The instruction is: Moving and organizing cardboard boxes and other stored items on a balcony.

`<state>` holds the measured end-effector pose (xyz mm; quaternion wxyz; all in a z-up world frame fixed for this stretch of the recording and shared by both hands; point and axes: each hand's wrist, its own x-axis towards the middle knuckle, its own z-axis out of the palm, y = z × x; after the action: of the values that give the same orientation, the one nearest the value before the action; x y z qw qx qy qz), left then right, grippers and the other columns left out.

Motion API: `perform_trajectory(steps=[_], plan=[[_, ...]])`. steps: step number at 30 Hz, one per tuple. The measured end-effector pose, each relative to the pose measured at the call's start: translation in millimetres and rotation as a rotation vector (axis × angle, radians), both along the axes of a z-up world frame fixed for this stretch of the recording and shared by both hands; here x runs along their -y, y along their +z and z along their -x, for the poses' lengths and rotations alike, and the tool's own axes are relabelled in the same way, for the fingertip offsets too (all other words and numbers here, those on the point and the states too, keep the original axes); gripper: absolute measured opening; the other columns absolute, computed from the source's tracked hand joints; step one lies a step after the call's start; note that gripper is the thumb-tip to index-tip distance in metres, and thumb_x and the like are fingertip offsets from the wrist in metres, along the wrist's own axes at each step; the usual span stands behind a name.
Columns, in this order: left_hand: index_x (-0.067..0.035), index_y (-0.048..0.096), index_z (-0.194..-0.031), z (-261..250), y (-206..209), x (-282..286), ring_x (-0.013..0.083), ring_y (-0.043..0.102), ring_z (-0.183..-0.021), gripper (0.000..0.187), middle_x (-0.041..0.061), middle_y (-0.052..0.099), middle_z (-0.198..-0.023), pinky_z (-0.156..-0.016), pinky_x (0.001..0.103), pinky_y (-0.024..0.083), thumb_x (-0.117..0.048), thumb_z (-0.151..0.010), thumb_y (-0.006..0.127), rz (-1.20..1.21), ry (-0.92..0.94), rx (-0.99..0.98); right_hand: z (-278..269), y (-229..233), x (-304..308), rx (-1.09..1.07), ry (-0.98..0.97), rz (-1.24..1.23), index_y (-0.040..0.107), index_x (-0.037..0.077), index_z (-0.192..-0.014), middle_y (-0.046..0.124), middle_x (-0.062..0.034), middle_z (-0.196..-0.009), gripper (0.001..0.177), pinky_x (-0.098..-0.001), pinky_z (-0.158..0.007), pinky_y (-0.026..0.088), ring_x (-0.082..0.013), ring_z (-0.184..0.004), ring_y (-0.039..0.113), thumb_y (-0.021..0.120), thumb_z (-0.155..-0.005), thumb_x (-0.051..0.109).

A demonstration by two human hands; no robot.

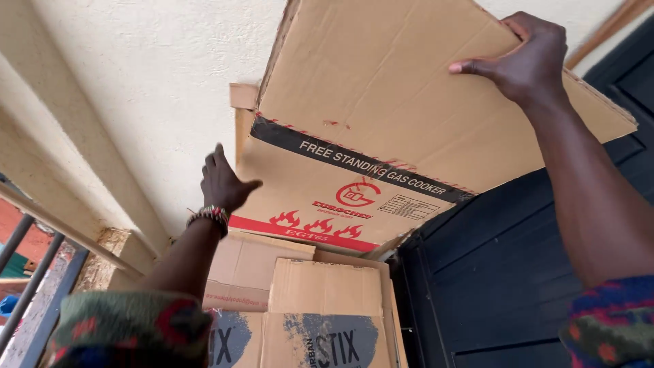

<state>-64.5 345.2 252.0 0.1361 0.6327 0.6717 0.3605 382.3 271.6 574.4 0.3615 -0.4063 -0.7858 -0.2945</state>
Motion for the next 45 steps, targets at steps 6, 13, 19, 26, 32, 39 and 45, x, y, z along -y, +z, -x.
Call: perform_trajectory(steps=[6, 13, 19, 26, 32, 39, 45], plan=[[0.001, 0.059, -0.118, -80.6, 13.7, -35.2, 0.0318, 0.072, -0.099, 0.076, 0.017, 0.073, -0.105, -0.086, 0.043, 0.057, -0.038, -0.065, 0.097, -0.167, -0.245, 0.406, -77.0, -23.1, 74.6, -0.126, 0.033, 0.048, 0.071, -0.007, -0.103, 0.074, -0.0101, -0.097, 0.050, -0.0332, -0.083, 0.060, -0.0155, -0.090, 0.072, 0.100, -0.079, 0.026], [-0.002, 0.068, -0.106, -152.2, 95.9, -9.2, 0.0395, 0.067, -0.091, 0.065, 0.019, 0.070, -0.095, -0.081, 0.048, 0.053, -0.034, -0.061, 0.101, -0.623, -0.408, 0.265, -184.0, -64.3, 141.8, -0.417, 0.012, 0.042, 0.065, -0.005, -0.123, 0.073, -0.0100, -0.116, 0.056, -0.0360, -0.097, 0.061, -0.0184, -0.106, 0.073, 0.100, -0.088, 0.020], [-0.002, 0.068, -0.104, -144.8, 152.1, 5.8, 0.0386, 0.063, -0.096, 0.064, 0.017, 0.070, -0.098, -0.086, 0.048, 0.051, -0.029, -0.059, 0.104, -0.736, -0.380, 0.214, -235.9, -162.0, 124.6, -0.618, -0.505, -0.164, 0.054, -0.009, -0.132, 0.063, -0.0251, -0.124, 0.076, -0.0472, -0.096, 0.052, -0.0376, -0.115, 0.063, 0.097, -0.072, 0.009], [-0.004, 0.069, -0.104, -155.3, 183.5, 54.2, 0.0339, 0.057, -0.103, 0.059, 0.011, 0.069, -0.103, -0.093, 0.045, 0.043, -0.020, -0.057, 0.102, -0.916, -0.369, 0.129, -94.3, -261.9, 95.4, -1.310, -0.125, 0.826, 0.028, 0.001, -0.157, 0.062, -0.0212, -0.135, 0.106, -0.0456, -0.090, 0.051, -0.0301, -0.113, 0.064, 0.083, -0.078, 0.046], [-0.006, 0.068, -0.106, -170.5, 181.3, 123.3, 0.0303, 0.055, -0.106, 0.058, 0.007, 0.066, -0.103, -0.097, 0.045, 0.035, -0.020, -0.060, 0.101, -1.020, -0.369, 0.075, 46.6, -219.3, 117.4, -1.729, 0.814, 1.068, -0.007, 0.014, -0.161, 0.006, -0.0285, -0.166, 0.134, -0.0727, -0.114, 0.028, -0.0475, -0.153, 0.017, 0.071, -0.070, 0.074], [-0.006, 0.065, -0.106, -184.4, 165.8, 215.5, 0.0317, 0.055, -0.102, 0.051, 0.007, 0.064, -0.100, -0.091, 0.046, 0.036, -0.015, -0.064, 0.093, -1.013, -0.437, 0.063, 82.9, -263.7, 96.7, -2.210, 1.272, 0.866, 0.003, 0.014, -0.165, 0.011, -0.0283, -0.168, 0.129, -0.0766, -0.116, 0.029, -0.0506, -0.155, 0.015, 0.060, -0.074, 0.085], [-0.006, 0.061, -0.101, -192.5, 147.5, 254.3, 0.0323, 0.056, -0.105, 0.045, 0.010, 0.063, -0.103, -0.088, 0.047, 0.039, -0.007, -0.065, 0.086, -1.081, -0.523, -0.016, 116.2, -356.2, 74.7, -2.231, 1.423, 0.682, 0.028, 0.001, -0.164, 0.049, -0.0189, -0.158, 0.113, -0.0588, -0.113, 0.045, -0.0363, -0.137, 0.057, 0.056, -0.093, 0.083]])
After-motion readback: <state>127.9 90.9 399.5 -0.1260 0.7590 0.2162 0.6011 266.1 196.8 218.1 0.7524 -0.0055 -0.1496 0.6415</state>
